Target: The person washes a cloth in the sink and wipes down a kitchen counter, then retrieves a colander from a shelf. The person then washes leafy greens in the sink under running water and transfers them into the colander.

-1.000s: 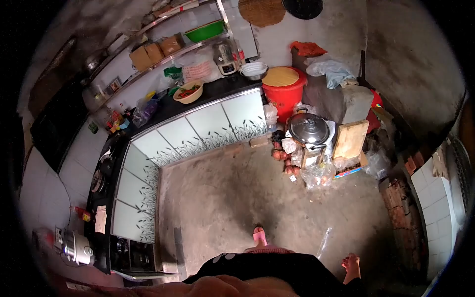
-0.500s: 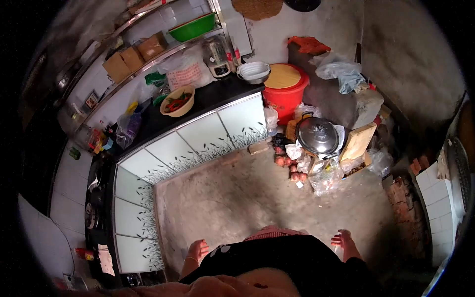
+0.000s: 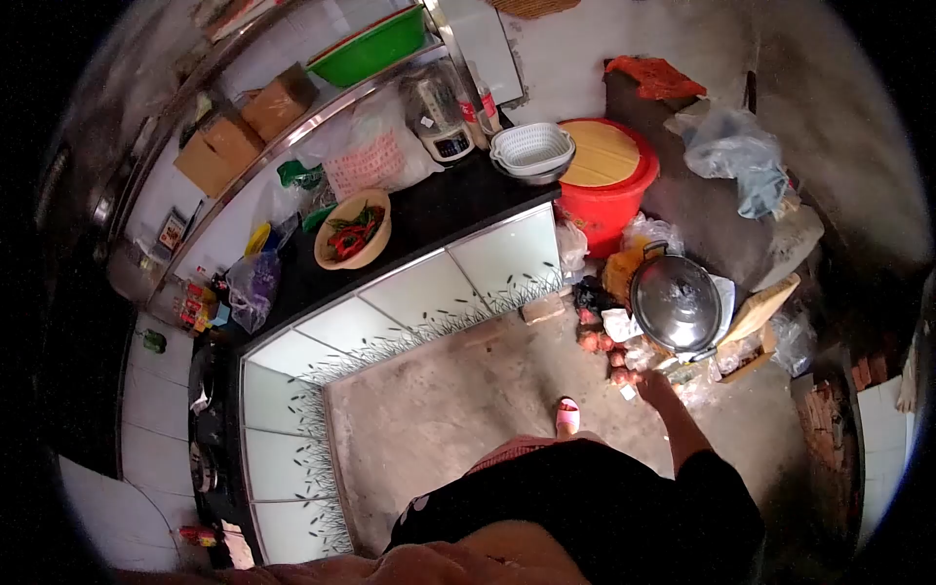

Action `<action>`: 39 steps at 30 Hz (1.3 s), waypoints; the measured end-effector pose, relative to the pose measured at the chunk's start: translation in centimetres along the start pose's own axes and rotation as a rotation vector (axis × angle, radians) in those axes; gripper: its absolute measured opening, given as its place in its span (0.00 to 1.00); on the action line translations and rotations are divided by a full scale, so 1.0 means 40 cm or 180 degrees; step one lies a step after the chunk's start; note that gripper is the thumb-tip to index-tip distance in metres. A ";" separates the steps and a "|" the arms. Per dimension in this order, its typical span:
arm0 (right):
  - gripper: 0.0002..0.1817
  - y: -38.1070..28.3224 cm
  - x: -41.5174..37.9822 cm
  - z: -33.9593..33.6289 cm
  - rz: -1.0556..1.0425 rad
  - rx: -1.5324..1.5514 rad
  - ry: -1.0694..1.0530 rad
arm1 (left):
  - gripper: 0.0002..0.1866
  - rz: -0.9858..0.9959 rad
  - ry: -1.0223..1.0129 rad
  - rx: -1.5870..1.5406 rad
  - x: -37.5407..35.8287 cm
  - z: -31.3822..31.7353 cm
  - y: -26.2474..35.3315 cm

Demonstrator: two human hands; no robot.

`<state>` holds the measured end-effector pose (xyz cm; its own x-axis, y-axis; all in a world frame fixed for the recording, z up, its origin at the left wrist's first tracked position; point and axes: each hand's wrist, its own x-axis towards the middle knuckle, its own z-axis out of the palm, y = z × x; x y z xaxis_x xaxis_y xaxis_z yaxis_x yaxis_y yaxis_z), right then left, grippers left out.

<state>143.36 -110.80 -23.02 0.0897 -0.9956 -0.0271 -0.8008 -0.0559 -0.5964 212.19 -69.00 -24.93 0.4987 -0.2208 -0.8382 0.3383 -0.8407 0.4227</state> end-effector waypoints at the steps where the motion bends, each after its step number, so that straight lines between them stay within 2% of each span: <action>1: 0.12 -0.029 0.128 -0.014 -0.0186 -0.0247 -0.0110 | 0.14 -0.0027 -0.0017 -0.0121 -0.023 0.005 0.020; 2: 0.13 -0.197 0.217 -0.129 -0.0208 0.0136 0.0043 | 0.15 -0.0038 -0.0039 -0.0232 -0.035 0.008 0.047; 3: 0.13 -0.172 0.347 -0.081 -0.0005 0.0209 0.0412 | 0.15 -0.0048 -0.0053 -0.0363 -0.050 0.014 0.070; 4: 0.17 -0.300 0.447 -0.177 -0.0501 0.0573 0.0540 | 0.16 -0.0043 -0.0078 -0.0521 -0.054 0.022 0.095; 5: 0.21 -0.332 0.571 -0.185 -0.0336 0.0013 0.0595 | 0.16 -0.0022 -0.0110 -0.0672 -0.056 0.025 0.126; 8: 0.24 -0.509 0.849 -0.281 -0.0712 -0.0131 0.0972 | 0.18 0.0049 -0.0380 -0.1434 -0.019 0.046 0.203; 11: 0.26 -0.529 1.133 -0.247 -0.1068 -0.0948 0.1235 | 0.19 0.0148 -0.0821 -0.2287 0.069 0.087 0.288; 12: 0.27 -0.560 1.184 -0.270 -0.0835 -0.0551 0.0932 | 0.21 0.0288 -0.0617 -0.1997 0.093 0.114 0.353; 13: 0.28 -0.501 1.286 -0.219 -0.1120 -0.0965 0.1261 | 0.22 0.0406 -0.0403 -0.1698 0.120 0.143 0.420; 15: 0.28 -0.501 1.380 -0.223 -0.1032 -0.1347 0.0549 | 0.20 0.0427 -0.0717 -0.1866 0.056 0.189 0.636; 17: 0.25 -0.525 1.410 -0.229 -0.1025 -0.1731 0.0305 | 0.18 0.0712 -0.0329 -0.1784 -0.092 0.283 0.880; 18: 0.23 -0.549 1.411 -0.239 -0.1007 -0.1926 0.0188 | 0.18 0.0797 -0.0386 -0.1772 -0.087 0.298 0.963; 21: 0.17 -0.632 1.400 -0.277 -0.0214 -0.1988 -0.0243 | 0.17 0.1231 -0.0752 -0.1897 -0.022 0.317 1.154; 24: 0.12 -0.615 1.420 -0.273 0.0078 -0.2251 -0.0400 | 0.17 0.1562 -0.1147 -0.1822 0.037 0.333 1.355; 25: 0.12 -0.600 1.419 -0.271 -0.0037 -0.2220 -0.0297 | 0.18 0.1394 -0.1077 -0.1674 0.066 0.336 1.424; 27: 0.11 -0.579 1.414 -0.271 -0.0237 -0.2141 -0.0023 | 0.20 0.1517 -0.1265 -0.1622 0.073 0.330 1.545; 28: 0.10 -0.639 1.382 -0.291 -0.0087 -0.1678 0.0175 | 0.23 0.1563 -0.1309 -0.1597 0.106 0.329 1.602; 29: 0.09 -0.632 1.385 -0.286 -0.0321 -0.1502 0.0431 | 0.26 0.1589 -0.1347 -0.1559 0.140 0.321 1.649; 31: 0.08 -0.626 1.371 -0.286 -0.0758 -0.1170 0.0957 | 0.28 0.1832 -0.1735 -0.1733 0.187 0.302 1.738; 32: 0.07 -0.641 1.359 -0.287 -0.0619 -0.0979 0.1124 | 0.29 0.1926 -0.1718 -0.1690 0.196 0.298 1.778; 33: 0.06 -0.599 1.371 -0.277 -0.0856 -0.0943 0.1228 | 0.29 0.2048 -0.1708 -0.1657 0.192 0.298 1.825; 35: 0.05 -0.585 1.372 -0.255 -0.0444 -0.0773 0.1123 | 0.30 0.2201 -0.1816 -0.1531 0.195 0.301 1.892; 37: 0.07 -0.606 1.365 -0.244 -0.0318 -0.1300 0.1004 | 0.30 0.1895 -0.1775 -0.1618 0.206 0.313 1.942; 39: 0.12 -0.564 1.374 -0.225 -0.0701 -0.1242 0.0970 | 0.27 0.1827 -0.1754 -0.1285 0.247 0.331 1.972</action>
<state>161.01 -164.93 -3.84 0.1508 -0.9306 0.3334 -0.9481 -0.2316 -0.2178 233.24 -144.04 -4.43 0.2584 -0.8481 -0.4627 0.4618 -0.3122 0.8302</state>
